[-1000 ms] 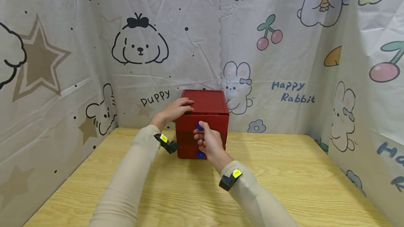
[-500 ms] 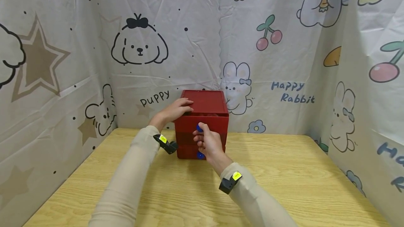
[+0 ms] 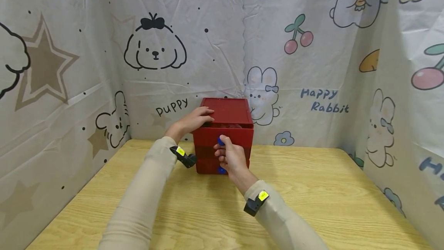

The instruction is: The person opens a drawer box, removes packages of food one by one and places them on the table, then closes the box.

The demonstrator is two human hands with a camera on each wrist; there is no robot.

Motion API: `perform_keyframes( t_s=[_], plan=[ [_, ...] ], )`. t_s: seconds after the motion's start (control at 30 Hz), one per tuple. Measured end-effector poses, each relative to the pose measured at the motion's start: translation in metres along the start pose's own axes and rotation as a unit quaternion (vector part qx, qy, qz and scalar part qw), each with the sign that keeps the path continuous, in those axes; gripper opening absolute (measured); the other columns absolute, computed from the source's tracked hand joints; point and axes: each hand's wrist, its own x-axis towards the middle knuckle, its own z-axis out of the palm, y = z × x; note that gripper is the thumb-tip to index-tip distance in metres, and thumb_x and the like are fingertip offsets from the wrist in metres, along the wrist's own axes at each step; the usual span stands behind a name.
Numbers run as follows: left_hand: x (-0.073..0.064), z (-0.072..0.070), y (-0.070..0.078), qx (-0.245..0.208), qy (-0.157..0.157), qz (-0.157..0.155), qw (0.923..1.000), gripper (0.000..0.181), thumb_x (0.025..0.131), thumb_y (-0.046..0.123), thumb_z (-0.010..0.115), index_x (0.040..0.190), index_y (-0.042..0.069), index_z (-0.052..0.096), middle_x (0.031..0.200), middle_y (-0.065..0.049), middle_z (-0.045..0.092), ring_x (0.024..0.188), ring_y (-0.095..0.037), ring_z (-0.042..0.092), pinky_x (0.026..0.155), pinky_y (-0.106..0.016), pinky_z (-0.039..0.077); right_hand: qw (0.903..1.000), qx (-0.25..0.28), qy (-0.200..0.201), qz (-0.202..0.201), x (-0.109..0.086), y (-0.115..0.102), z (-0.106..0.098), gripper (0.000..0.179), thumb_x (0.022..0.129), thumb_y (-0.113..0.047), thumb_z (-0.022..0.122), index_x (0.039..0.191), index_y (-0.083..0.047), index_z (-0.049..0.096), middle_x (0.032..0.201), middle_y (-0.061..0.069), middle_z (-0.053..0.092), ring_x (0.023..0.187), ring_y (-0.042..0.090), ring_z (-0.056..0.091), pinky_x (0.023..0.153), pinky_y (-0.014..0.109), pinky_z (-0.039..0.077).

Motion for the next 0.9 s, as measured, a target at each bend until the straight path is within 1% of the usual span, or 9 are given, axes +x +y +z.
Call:
perform_keyframes(
  t_s=[0.3, 0.67, 0.83, 0.9],
  plan=[
    [0.001, 0.0003, -0.0007, 0.006, -0.001, 0.004, 1.0, 0.057, 0.104, 0.028, 0.053, 0.155, 0.003, 0.046, 0.167, -0.016, 0.025, 0.155, -0.03, 0.014, 0.123, -0.047, 0.013, 1.0, -0.005, 0.0, -0.004, -0.0031, 0.0, -0.0005, 0.049, 0.098, -0.051, 0.065, 0.088, -0.005, 0.073, 0.071, 0.002, 0.063, 0.057, 0.01, 0.048, 0.052, 0.024, 0.037],
    [0.0014, -0.002, 0.0001, 0.002, -0.011, -0.012, 0.9999, 0.059, 0.105, 0.032, 0.053, 0.157, 0.007, 0.044, 0.169, -0.013, 0.021, 0.156, -0.029, 0.013, 0.123, -0.048, 0.014, 1.0, 0.0, 0.0, -0.006, -0.0034, 0.0019, -0.0017, 0.049, 0.096, -0.053, 0.067, 0.087, -0.005, 0.073, 0.071, 0.002, 0.063, 0.058, 0.011, 0.047, 0.052, 0.024, 0.037],
    [-0.0002, -0.0024, 0.0001, 0.004, -0.013, -0.024, 0.9996, 0.059, 0.105, 0.033, 0.052, 0.158, 0.008, 0.043, 0.169, -0.012, 0.02, 0.156, -0.029, 0.012, 0.123, -0.049, 0.014, 1.0, 0.0, -0.002, -0.006, -0.0056, 0.002, -0.0015, 0.049, 0.097, -0.051, 0.067, 0.088, -0.004, 0.073, 0.069, 0.002, 0.063, 0.056, 0.01, 0.047, 0.052, 0.024, 0.037],
    [-0.0003, -0.0023, 0.0001, 0.003, -0.014, -0.024, 0.9996, 0.06, 0.105, 0.033, 0.052, 0.158, 0.008, 0.043, 0.169, -0.012, 0.02, 0.156, -0.029, 0.011, 0.123, -0.049, 0.014, 1.0, 0.0, -0.004, -0.006, -0.0062, 0.002, -0.0013, 0.049, 0.097, -0.051, 0.067, 0.088, -0.003, 0.073, 0.069, 0.002, 0.063, 0.056, 0.01, 0.047, 0.052, 0.024, 0.037]
  ],
)
